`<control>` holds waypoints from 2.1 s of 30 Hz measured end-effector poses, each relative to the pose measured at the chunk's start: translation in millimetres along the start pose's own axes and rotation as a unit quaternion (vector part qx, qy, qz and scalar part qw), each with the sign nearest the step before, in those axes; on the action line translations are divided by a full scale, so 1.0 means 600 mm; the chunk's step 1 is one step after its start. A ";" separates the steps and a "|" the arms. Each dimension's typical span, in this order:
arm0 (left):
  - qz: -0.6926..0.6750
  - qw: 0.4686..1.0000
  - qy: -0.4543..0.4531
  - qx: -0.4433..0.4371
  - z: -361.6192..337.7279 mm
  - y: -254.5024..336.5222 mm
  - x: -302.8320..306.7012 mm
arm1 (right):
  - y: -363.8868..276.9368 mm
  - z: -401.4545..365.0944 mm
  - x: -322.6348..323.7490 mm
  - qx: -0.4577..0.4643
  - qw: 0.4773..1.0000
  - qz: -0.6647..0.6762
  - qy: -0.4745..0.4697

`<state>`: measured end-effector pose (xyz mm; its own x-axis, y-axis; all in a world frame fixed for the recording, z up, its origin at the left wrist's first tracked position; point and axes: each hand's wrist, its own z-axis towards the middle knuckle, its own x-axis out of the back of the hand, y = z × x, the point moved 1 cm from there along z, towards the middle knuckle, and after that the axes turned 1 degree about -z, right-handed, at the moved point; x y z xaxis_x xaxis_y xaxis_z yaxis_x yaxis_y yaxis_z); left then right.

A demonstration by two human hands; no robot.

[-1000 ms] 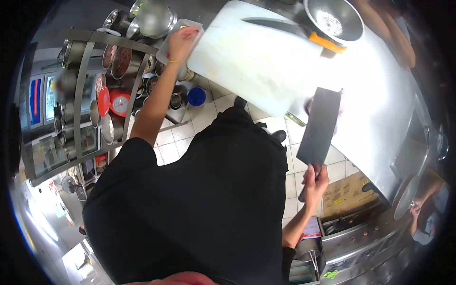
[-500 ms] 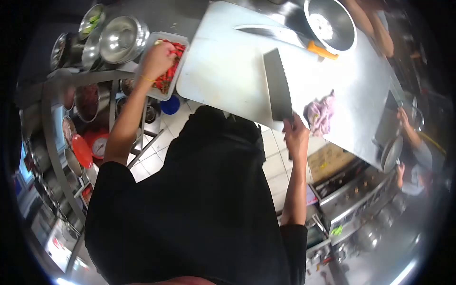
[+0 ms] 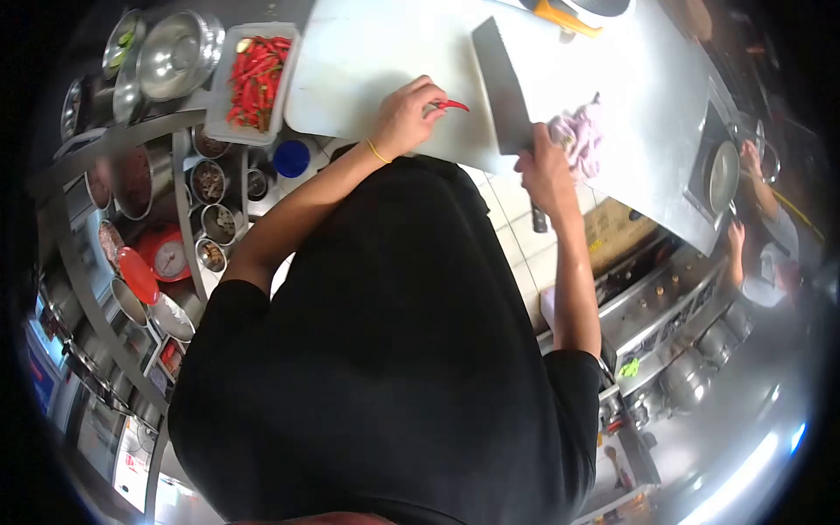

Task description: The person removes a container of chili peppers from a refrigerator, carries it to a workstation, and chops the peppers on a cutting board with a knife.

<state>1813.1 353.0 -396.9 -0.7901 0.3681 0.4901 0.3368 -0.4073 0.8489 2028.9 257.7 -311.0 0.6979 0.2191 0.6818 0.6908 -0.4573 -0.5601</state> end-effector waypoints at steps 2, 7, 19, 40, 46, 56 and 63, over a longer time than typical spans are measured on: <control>0.027 0.999 0.007 -0.023 -0.015 -0.005 -0.020 | -0.007 -0.012 -0.006 0.068 0.991 -0.089 0.079; 0.038 0.997 0.019 -0.067 -0.028 -0.014 -0.020 | -0.044 -0.014 -0.031 0.067 0.976 -0.165 0.126; 0.003 0.995 0.008 -0.099 -0.037 -0.006 -0.038 | -0.071 0.022 -0.038 0.056 0.968 -0.241 0.052; -0.026 0.995 0.004 -0.094 -0.044 -0.018 -0.042 | -0.115 0.036 -0.021 0.029 0.966 -0.253 0.040; -0.034 0.995 -0.020 -0.092 -0.042 -0.020 -0.037 | -0.089 0.066 -0.069 0.043 0.970 -0.211 0.111; -0.039 0.995 0.003 -0.090 -0.037 -0.008 -0.032 | -0.106 0.051 -0.082 0.029 0.974 -0.199 0.101; -0.033 0.995 -0.005 -0.090 -0.049 -0.023 -0.045 | -0.134 0.024 -0.038 -0.004 0.967 -0.252 0.038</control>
<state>1814.8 323.8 -427.5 -0.8022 0.4072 0.4367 0.1859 -0.5247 0.8307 1959.9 301.9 -288.2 0.2576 0.3515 0.9001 0.9374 -0.3168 -0.1445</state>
